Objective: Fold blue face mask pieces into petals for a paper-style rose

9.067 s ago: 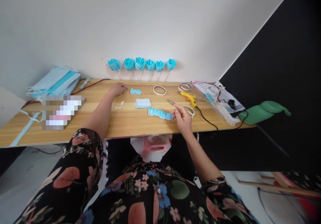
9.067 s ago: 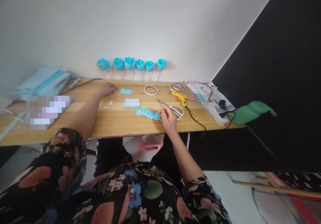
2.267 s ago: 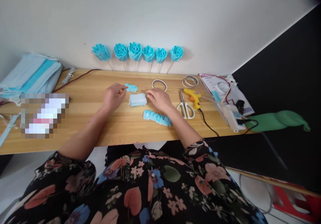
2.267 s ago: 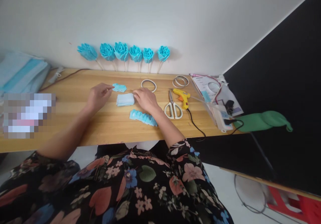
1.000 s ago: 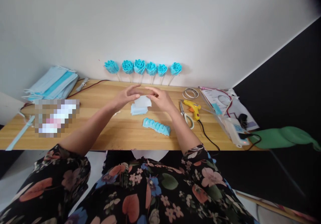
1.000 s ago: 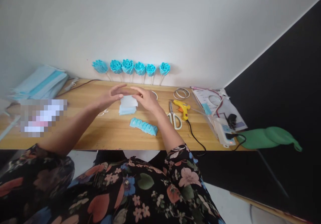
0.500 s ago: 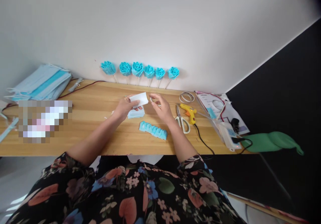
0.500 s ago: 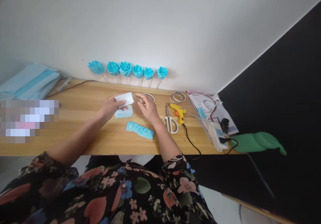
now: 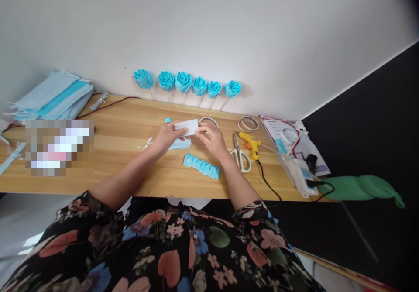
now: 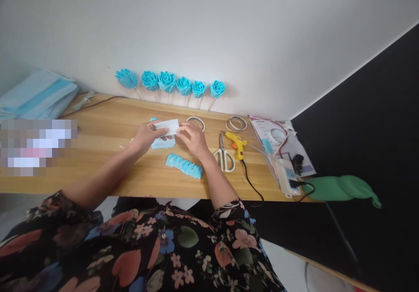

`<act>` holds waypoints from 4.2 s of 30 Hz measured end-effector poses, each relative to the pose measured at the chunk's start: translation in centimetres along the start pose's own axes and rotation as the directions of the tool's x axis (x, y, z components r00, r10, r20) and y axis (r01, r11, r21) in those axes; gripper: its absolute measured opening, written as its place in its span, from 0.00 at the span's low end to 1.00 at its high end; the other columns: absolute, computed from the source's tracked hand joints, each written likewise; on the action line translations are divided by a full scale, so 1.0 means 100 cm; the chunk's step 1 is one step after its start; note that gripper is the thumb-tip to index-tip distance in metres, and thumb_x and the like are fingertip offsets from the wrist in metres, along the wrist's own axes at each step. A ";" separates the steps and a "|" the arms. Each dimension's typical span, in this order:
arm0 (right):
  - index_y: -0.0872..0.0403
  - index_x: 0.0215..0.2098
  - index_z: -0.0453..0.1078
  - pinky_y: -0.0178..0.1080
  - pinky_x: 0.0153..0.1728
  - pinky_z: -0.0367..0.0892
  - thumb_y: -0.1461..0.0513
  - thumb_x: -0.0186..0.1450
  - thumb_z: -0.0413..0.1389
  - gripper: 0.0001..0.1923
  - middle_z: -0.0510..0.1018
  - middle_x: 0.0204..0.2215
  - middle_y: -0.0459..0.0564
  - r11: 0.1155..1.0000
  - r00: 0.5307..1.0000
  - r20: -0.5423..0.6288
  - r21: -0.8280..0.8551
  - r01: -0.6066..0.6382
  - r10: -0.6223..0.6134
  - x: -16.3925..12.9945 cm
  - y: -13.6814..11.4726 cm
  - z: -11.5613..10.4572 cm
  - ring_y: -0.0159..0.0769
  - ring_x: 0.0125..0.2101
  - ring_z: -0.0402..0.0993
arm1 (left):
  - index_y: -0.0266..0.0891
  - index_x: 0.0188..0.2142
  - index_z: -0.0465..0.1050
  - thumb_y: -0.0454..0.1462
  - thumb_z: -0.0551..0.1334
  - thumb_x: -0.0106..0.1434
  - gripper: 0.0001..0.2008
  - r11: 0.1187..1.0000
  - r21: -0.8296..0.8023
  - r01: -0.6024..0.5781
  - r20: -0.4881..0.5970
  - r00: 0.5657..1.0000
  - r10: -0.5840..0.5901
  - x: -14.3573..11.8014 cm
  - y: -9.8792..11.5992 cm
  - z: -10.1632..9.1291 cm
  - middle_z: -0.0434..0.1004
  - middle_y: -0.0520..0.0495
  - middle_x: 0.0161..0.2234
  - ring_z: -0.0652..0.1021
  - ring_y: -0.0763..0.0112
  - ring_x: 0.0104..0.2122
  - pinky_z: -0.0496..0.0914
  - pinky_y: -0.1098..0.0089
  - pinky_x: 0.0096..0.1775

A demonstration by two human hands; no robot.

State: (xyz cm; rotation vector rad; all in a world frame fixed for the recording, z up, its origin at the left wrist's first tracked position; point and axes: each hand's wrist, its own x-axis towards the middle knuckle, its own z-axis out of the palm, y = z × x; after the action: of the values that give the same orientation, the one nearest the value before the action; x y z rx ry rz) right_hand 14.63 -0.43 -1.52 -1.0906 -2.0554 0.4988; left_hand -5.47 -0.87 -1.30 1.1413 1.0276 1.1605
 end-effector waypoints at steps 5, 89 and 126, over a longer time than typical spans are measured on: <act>0.50 0.35 0.72 0.41 0.53 0.67 0.57 0.69 0.56 0.08 0.82 0.40 0.50 0.996 1.000 0.007 0.088 -0.010 0.010 -0.002 -0.003 0.001 0.38 0.47 0.76 | 0.33 0.35 0.76 0.45 0.77 0.45 0.23 1.000 -0.014 -0.002 -0.014 1.000 0.002 -0.001 0.000 0.001 0.81 0.45 0.25 0.80 0.65 0.26 0.71 0.68 0.28; 0.44 0.65 0.62 0.44 0.51 0.72 0.61 0.66 0.54 0.28 0.74 0.57 0.53 0.951 0.982 -0.182 0.310 0.013 0.046 -0.003 0.005 0.001 0.42 0.57 0.70 | 0.37 0.20 0.72 0.45 0.72 0.52 0.16 0.984 -0.171 0.046 -0.002 0.999 -0.047 0.000 0.000 0.000 0.75 0.47 0.23 0.71 0.74 0.23 0.65 0.68 0.30; 0.50 0.35 0.74 0.41 0.47 0.72 0.50 0.63 0.61 0.13 0.80 0.46 0.51 0.873 0.979 -0.051 0.463 -0.151 0.197 -0.002 0.011 0.017 0.39 0.45 0.77 | 0.39 0.18 0.72 0.52 0.69 0.50 0.20 0.970 0.240 -0.044 0.003 0.999 0.045 -0.003 -0.002 0.004 0.68 0.52 0.16 0.66 0.75 0.19 0.58 0.71 0.24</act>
State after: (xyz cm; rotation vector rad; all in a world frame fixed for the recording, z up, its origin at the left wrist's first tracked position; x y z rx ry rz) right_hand 14.03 -0.02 -3.40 -0.9887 -1.6412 0.9502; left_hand -5.05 -1.27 -1.44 1.3596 1.1729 1.0930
